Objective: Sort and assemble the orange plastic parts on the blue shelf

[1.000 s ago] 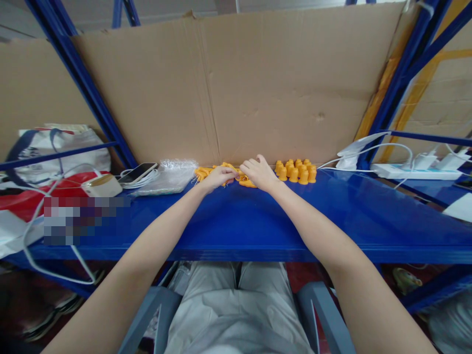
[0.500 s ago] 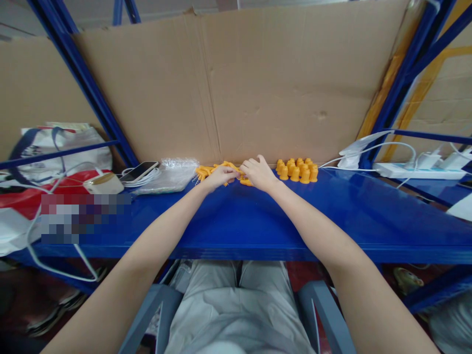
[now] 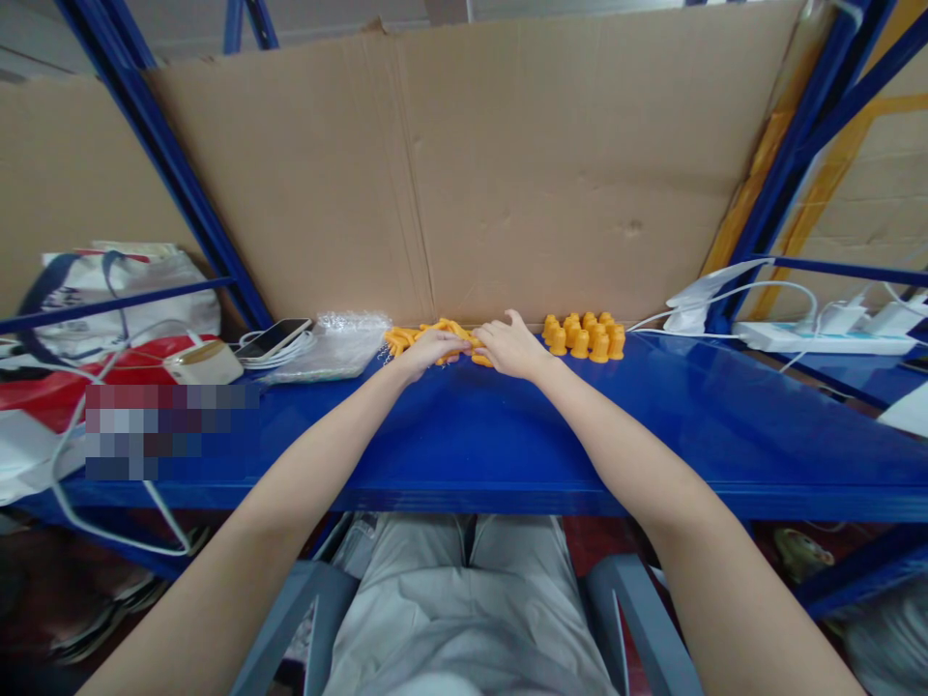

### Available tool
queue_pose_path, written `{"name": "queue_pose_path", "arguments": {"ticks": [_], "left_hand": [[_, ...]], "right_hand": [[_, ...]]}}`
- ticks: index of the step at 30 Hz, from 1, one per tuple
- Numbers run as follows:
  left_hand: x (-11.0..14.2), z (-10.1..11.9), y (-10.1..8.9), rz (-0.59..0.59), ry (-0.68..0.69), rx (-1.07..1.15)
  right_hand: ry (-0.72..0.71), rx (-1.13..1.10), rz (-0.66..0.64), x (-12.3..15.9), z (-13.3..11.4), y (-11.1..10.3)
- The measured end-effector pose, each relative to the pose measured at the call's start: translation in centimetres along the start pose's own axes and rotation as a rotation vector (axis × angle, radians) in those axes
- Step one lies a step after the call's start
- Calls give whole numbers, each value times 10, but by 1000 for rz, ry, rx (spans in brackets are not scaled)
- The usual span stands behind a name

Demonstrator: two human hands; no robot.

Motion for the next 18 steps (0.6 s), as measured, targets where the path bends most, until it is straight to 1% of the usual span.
{"name": "queue_pose_path", "arguments": {"ticks": [4,8,14,18], "left_hand": [[-1,-5,0,6,-23,-37],[-2,-6,1,-8,-10,-66],[-1,-1,6,-16,6,47],[-1,2,10,-32,33,101]], "right_hand": [[1,10,0,-2,0,-2],[40,19,-2,-4,2,-7],[85,73,41,-5,5,-17],[96,89,47,-6,6,-18]]}}
Point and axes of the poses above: each hand's wrist, its own x-axis away from the middle knuckle, its own y-axis out of the palm, z = x × y, the point moved 9 cm from there along -x, towards the middle knuckle, and after that the axes turned 15 degrees about y, right-handed, at the moved point
